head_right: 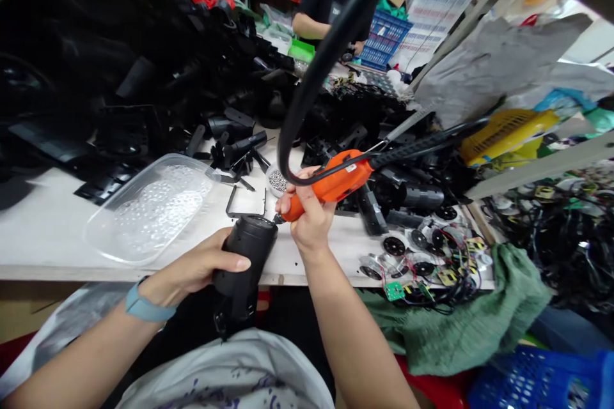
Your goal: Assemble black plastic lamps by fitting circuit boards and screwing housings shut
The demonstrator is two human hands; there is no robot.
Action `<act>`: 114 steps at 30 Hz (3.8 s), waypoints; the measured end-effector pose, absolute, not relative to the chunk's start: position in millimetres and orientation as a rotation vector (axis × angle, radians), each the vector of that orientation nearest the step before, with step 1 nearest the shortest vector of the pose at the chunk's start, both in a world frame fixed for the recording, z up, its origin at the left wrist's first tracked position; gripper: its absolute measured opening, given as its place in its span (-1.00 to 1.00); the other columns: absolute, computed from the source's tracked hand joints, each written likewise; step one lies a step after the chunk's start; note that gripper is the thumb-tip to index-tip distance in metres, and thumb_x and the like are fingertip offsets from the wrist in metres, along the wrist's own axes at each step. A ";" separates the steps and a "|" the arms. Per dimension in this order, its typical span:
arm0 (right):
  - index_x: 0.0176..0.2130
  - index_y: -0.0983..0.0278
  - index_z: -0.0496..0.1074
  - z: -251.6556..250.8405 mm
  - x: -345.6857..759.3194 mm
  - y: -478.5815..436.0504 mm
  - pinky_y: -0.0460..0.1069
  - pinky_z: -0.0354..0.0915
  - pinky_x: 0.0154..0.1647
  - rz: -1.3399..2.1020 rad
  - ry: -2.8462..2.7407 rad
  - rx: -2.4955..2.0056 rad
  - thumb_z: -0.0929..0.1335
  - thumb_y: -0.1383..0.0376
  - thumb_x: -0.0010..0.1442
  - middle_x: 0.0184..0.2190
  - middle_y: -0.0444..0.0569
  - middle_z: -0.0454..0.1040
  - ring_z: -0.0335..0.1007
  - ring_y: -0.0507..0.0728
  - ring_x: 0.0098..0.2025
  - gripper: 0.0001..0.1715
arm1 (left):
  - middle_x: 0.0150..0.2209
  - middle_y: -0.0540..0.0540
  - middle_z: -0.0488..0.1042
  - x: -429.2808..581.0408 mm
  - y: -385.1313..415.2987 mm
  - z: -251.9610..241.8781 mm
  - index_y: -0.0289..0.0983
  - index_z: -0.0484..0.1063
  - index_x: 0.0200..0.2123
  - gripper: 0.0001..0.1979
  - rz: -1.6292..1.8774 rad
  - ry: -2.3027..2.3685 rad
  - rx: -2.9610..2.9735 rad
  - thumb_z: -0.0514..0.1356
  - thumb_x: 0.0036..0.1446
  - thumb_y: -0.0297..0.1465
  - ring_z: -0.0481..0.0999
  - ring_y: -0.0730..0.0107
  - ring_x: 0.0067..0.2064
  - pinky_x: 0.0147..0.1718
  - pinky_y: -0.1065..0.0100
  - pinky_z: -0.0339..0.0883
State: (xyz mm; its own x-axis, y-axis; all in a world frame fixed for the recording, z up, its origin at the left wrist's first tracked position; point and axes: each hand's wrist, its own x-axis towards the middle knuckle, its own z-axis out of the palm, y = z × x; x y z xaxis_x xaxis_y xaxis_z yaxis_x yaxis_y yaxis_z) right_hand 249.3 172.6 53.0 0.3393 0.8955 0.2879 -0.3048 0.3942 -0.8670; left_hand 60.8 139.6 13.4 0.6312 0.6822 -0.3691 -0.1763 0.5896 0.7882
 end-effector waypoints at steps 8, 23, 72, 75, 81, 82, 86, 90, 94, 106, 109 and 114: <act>-0.27 0.19 0.37 35.5 260.7 187.9 -0.05 0.40 -0.60 0.796 -0.963 -0.806 0.49 0.07 0.22 -0.52 -0.26 0.35 0.30 -0.03 -0.66 -0.68 | -0.34 -0.14 0.60 45.2 132.1 0.1 -0.33 0.63 -0.20 -0.53 0.601 0.848 0.502 0.57 -0.21 -0.28 0.56 0.29 -0.39 -0.43 0.36 0.51; -0.34 0.21 0.38 64.8 257.9 165.2 -0.07 0.31 -0.64 0.769 -0.923 -0.753 0.45 -0.02 0.25 -0.52 -0.26 0.34 0.23 -0.06 -0.70 -0.61 | -0.37 -0.07 0.57 56.7 123.7 3.4 -0.32 0.57 -0.17 -0.57 0.764 0.934 0.387 0.54 -0.09 -0.26 0.53 0.35 -0.41 -0.47 0.35 0.55; -0.26 0.26 0.46 115.4 221.9 94.9 -0.02 0.33 -0.64 0.847 -1.122 -0.617 0.41 -0.06 0.30 -0.38 -0.15 0.36 0.27 -0.04 -0.66 -0.58 | -0.38 -0.09 0.60 73.0 105.2 18.9 -0.33 0.58 -0.25 -0.72 0.852 0.773 0.406 0.48 0.08 -0.28 0.55 0.34 -0.41 -0.39 0.34 0.52; -0.27 0.25 0.46 116.1 222.8 94.7 -0.03 0.33 -0.65 0.833 -1.129 -0.636 0.40 -0.07 0.31 -0.39 -0.16 0.35 0.26 -0.05 -0.66 -0.57 | -0.38 -0.10 0.61 71.6 105.5 17.6 -0.34 0.60 -0.27 -0.74 0.842 0.754 0.366 0.48 0.06 -0.29 0.55 0.33 -0.40 -0.39 0.34 0.52; -0.26 0.26 0.47 114.9 225.9 97.5 -0.03 0.32 -0.64 0.852 -1.116 -0.610 0.42 -0.05 0.30 -0.39 -0.15 0.36 0.27 -0.04 -0.66 -0.58 | -0.31 -0.16 0.65 63.1 105.7 10.2 -0.38 0.64 -0.28 -0.77 0.811 0.721 0.275 0.45 0.02 -0.34 0.59 0.29 -0.33 -0.31 0.34 0.53; -0.26 0.27 0.47 114.6 226.4 97.9 -0.03 0.31 -0.64 0.855 -1.116 -0.603 0.42 -0.05 0.30 -0.38 -0.15 0.37 0.27 -0.04 -0.66 -0.58 | -0.29 -0.17 0.65 62.0 105.8 9.2 -0.38 0.64 -0.24 -0.74 0.808 0.698 0.306 0.46 0.04 -0.33 0.60 0.28 -0.31 -0.28 0.33 0.53; -0.25 0.27 0.47 113.6 227.3 98.2 -0.03 0.31 -0.64 0.873 -1.131 -0.593 0.42 -0.04 0.30 -0.38 -0.14 0.37 0.27 -0.04 -0.65 -0.58 | -0.28 -0.15 0.63 61.5 105.8 5.7 -0.36 0.61 -0.18 -0.69 0.813 0.645 0.398 0.47 0.11 -0.25 0.58 0.33 -0.31 -0.27 0.35 0.50; -0.23 0.27 0.48 113.0 226.4 98.5 -0.03 0.31 -0.63 0.896 -1.166 -0.587 0.41 -0.01 0.31 -0.38 -0.14 0.37 0.26 -0.05 -0.65 -0.61 | -0.31 -0.09 0.60 65.4 104.7 1.1 -0.33 0.58 -0.18 -0.67 0.836 0.656 0.449 0.46 0.14 -0.20 0.55 0.37 -0.34 -0.31 0.39 0.46; -0.23 0.27 0.47 111.7 224.2 101.5 -0.05 0.29 -0.63 0.899 -1.167 -0.577 0.40 0.00 0.32 -0.39 -0.15 0.36 0.24 -0.06 -0.66 -0.62 | -0.39 -0.03 0.54 70.1 103.9 -3.7 -0.32 0.54 -0.22 -0.64 0.878 0.703 0.469 0.46 0.13 -0.15 0.48 0.43 -0.42 -0.41 0.44 0.40; -0.28 0.26 0.43 112.0 222.1 113.3 -0.08 0.25 -0.67 0.940 -1.140 -0.614 0.40 -0.02 0.31 -0.42 -0.18 0.35 0.19 -0.08 -0.69 -0.61 | -0.36 -0.05 0.55 66.5 107.8 -8.8 -0.32 0.55 -0.17 -0.59 0.788 0.743 0.507 0.42 0.16 -0.08 0.52 0.40 -0.40 -0.38 0.42 0.41; -0.27 0.26 0.43 111.9 222.2 112.5 -0.09 0.25 -0.67 0.941 -1.142 -0.608 0.39 -0.01 0.32 -0.42 -0.19 0.35 0.19 -0.08 -0.69 -0.62 | -0.30 -0.08 0.59 65.7 110.2 -6.3 -0.32 0.56 -0.11 -0.58 0.818 0.723 0.532 0.44 0.14 -0.12 0.53 0.38 -0.35 -0.36 0.42 0.41; -0.25 0.24 0.44 109.8 221.3 106.8 -0.08 0.28 -0.64 0.927 -1.174 -0.641 0.42 -0.02 0.29 -0.41 -0.19 0.35 0.20 -0.08 -0.67 -0.62 | -0.37 -0.05 0.55 68.0 112.0 -3.2 -0.32 0.55 -0.20 -0.61 0.773 0.719 0.534 0.41 0.16 -0.10 0.51 0.40 -0.43 -0.40 0.41 0.40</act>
